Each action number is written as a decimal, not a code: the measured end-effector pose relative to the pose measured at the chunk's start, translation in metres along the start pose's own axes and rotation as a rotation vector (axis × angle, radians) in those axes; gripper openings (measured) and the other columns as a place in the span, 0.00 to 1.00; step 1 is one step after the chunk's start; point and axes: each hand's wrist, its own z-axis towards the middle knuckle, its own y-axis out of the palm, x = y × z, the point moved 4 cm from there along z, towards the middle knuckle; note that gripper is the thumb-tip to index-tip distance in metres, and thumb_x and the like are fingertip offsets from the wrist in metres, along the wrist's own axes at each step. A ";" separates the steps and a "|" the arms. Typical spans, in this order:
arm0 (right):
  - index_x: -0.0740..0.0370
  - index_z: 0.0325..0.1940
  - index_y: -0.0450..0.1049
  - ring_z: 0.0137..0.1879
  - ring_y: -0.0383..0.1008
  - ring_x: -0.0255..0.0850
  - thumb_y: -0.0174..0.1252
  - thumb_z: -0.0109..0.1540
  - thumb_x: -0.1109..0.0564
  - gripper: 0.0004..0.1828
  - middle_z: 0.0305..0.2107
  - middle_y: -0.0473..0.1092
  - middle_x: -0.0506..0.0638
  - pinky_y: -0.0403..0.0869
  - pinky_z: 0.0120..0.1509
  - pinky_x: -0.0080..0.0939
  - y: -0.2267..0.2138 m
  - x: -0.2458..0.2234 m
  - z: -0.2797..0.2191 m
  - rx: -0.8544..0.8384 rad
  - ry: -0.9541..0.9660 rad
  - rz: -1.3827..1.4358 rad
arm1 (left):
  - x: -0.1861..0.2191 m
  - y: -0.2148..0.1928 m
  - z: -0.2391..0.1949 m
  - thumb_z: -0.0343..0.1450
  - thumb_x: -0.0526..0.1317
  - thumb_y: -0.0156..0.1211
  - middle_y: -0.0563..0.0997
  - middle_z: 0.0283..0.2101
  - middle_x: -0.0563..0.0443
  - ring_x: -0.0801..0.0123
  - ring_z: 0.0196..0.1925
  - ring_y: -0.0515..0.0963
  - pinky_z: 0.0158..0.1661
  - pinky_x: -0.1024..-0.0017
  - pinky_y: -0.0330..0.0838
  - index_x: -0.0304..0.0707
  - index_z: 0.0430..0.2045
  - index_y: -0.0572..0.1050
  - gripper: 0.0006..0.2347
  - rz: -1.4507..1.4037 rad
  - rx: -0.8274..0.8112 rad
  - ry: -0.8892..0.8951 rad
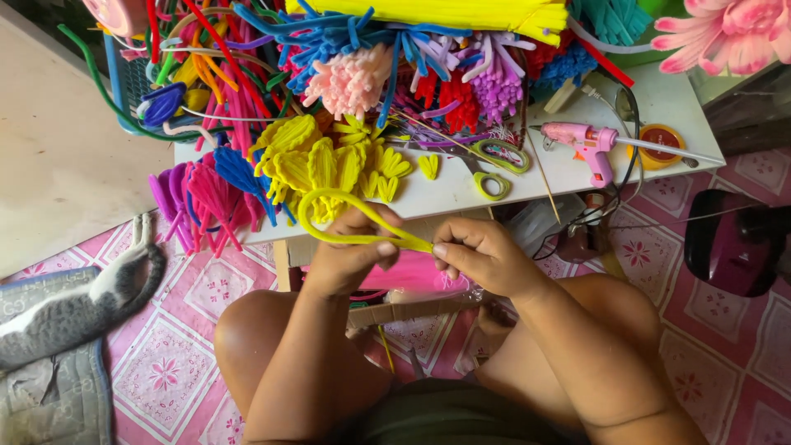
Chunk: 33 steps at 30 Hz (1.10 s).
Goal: The person sits on the floor and uses a hot glue gun to shape yellow pipe cleaners into small heart-shaped pieces. They repeatedly apply glue, fold the pipe cleaner, and place the finished pieces on the table.
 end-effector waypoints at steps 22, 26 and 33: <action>0.68 0.26 0.76 0.21 0.68 0.31 0.56 0.62 0.61 0.11 0.14 0.70 0.50 0.70 0.24 0.30 -0.011 -0.012 -0.011 -0.097 -0.001 0.045 | 0.049 -0.038 -0.005 0.69 0.30 0.61 0.72 0.24 0.31 0.65 0.13 0.74 0.15 0.69 0.74 0.13 0.29 0.74 0.09 -0.008 0.018 0.370; 0.67 0.26 0.77 0.20 0.69 0.32 0.56 0.62 0.62 0.11 0.13 0.70 0.49 0.71 0.26 0.30 -0.014 -0.010 -0.011 -0.101 -0.026 0.039 | 0.048 -0.039 -0.005 0.69 0.29 0.60 0.72 0.23 0.31 0.65 0.12 0.73 0.15 0.69 0.73 0.12 0.29 0.74 0.08 -0.007 0.027 0.388; 0.64 0.26 0.77 0.23 0.71 0.37 0.60 0.61 0.60 0.08 0.15 0.71 0.51 0.72 0.29 0.37 -0.040 -0.027 -0.012 -0.160 -0.062 -0.280 | 0.097 0.004 0.006 0.67 0.37 0.69 0.81 0.38 0.33 0.47 0.39 0.82 0.42 0.59 0.76 0.20 0.36 0.79 0.13 0.780 -0.072 0.265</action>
